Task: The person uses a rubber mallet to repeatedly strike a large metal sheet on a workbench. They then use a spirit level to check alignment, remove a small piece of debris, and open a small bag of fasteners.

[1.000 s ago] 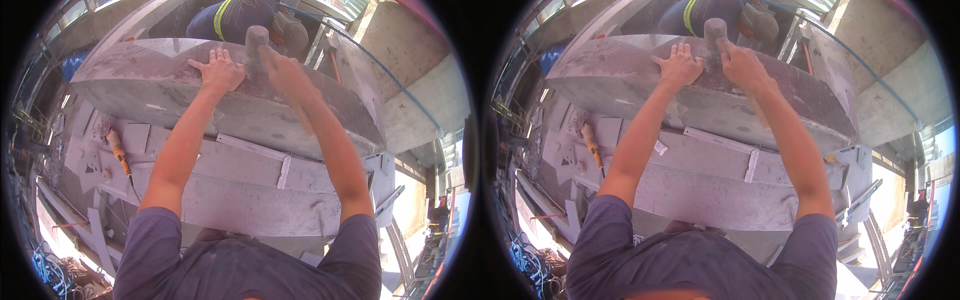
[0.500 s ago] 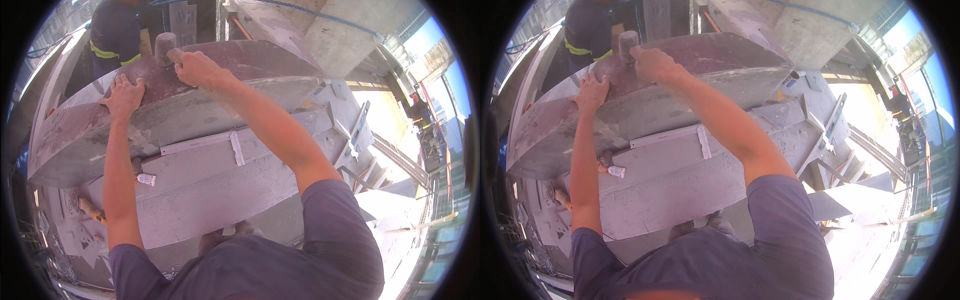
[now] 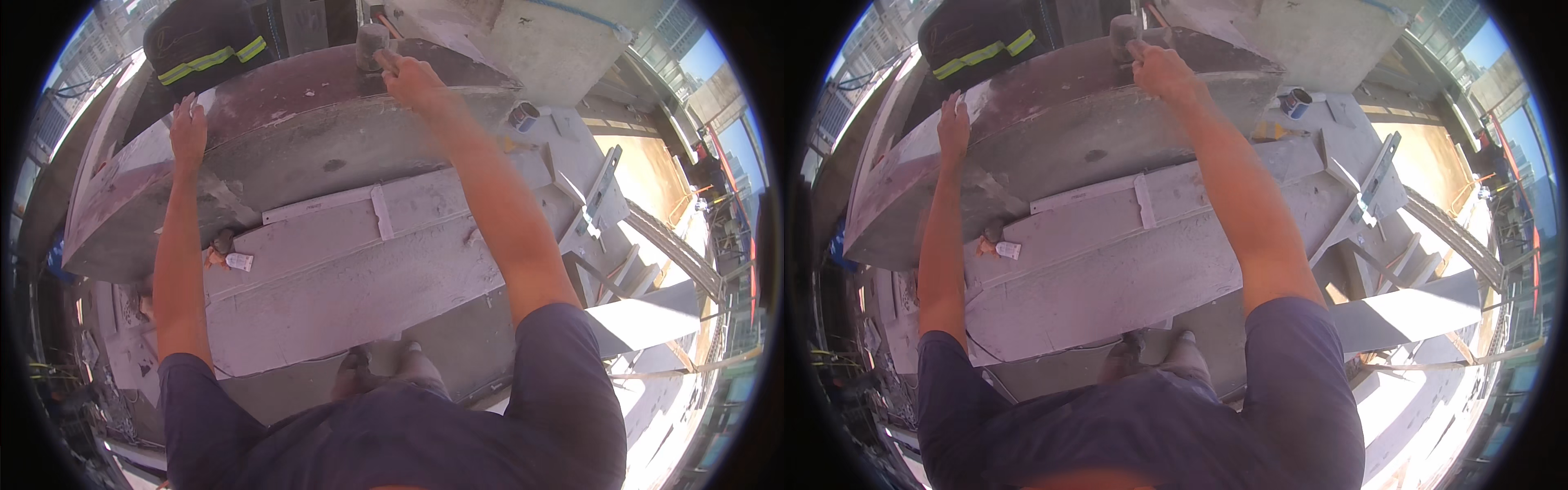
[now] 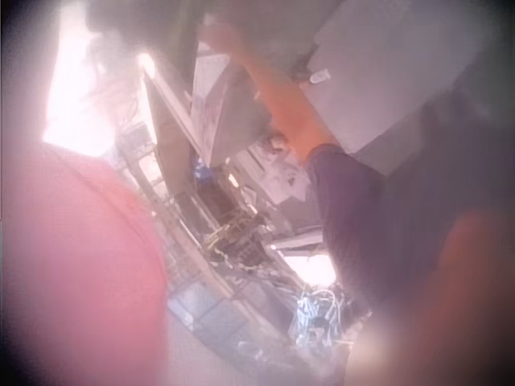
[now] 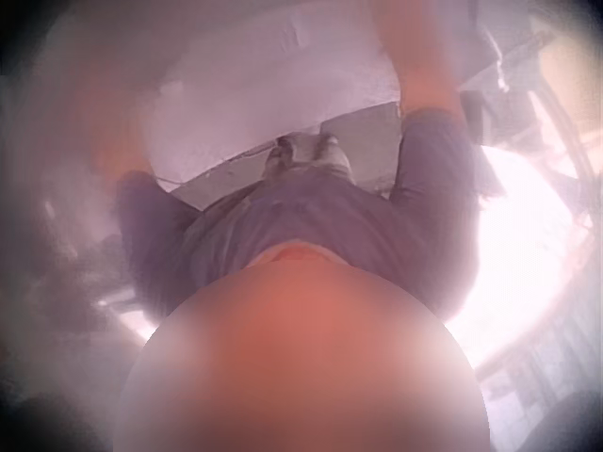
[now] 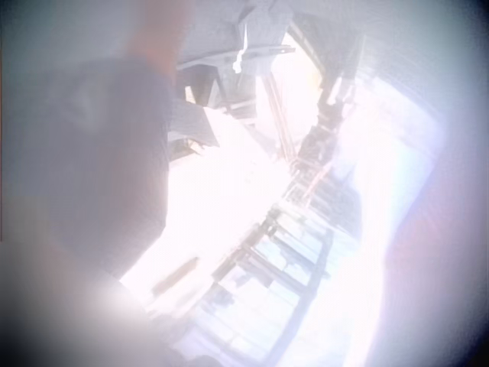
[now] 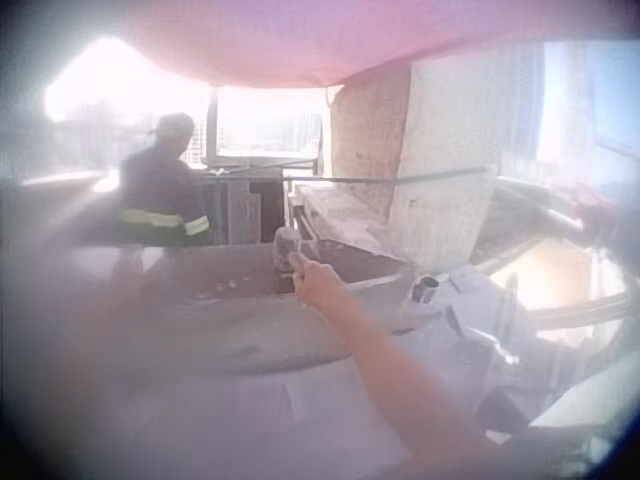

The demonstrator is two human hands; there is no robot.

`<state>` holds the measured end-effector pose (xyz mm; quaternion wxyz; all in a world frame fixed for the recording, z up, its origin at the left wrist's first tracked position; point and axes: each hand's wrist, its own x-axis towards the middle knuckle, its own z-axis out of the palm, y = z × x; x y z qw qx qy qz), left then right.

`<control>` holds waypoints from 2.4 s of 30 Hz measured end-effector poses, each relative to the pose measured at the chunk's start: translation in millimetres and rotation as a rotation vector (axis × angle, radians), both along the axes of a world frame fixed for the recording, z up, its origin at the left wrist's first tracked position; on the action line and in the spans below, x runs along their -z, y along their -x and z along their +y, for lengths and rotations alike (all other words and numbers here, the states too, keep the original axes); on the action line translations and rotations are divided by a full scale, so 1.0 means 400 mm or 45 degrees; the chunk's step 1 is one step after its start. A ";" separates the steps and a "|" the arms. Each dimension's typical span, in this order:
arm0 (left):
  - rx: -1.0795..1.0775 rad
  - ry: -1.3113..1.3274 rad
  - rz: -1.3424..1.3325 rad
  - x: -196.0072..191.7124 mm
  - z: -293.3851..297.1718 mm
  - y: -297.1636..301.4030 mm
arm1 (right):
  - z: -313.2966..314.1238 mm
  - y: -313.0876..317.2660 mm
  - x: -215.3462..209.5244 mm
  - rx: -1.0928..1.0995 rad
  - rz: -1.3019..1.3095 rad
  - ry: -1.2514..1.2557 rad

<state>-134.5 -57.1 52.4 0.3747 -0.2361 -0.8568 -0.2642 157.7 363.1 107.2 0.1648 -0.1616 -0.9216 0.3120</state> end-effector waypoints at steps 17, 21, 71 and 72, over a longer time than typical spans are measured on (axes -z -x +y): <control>-0.017 -0.184 -0.572 0.291 -0.061 -1.014 | 0.170 -0.021 0.039 -0.313 -0.180 -0.066; -0.212 -0.183 -0.669 0.106 -0.081 -0.967 | 0.218 -0.046 0.051 -0.328 -0.032 -0.252; 0.040 0.443 -0.413 0.007 -0.029 0.389 | -0.118 -0.003 -0.208 0.622 -0.368 0.569; 0.279 0.437 -0.381 -0.046 0.109 0.282 | -0.088 -0.035 -0.195 0.631 -0.390 0.597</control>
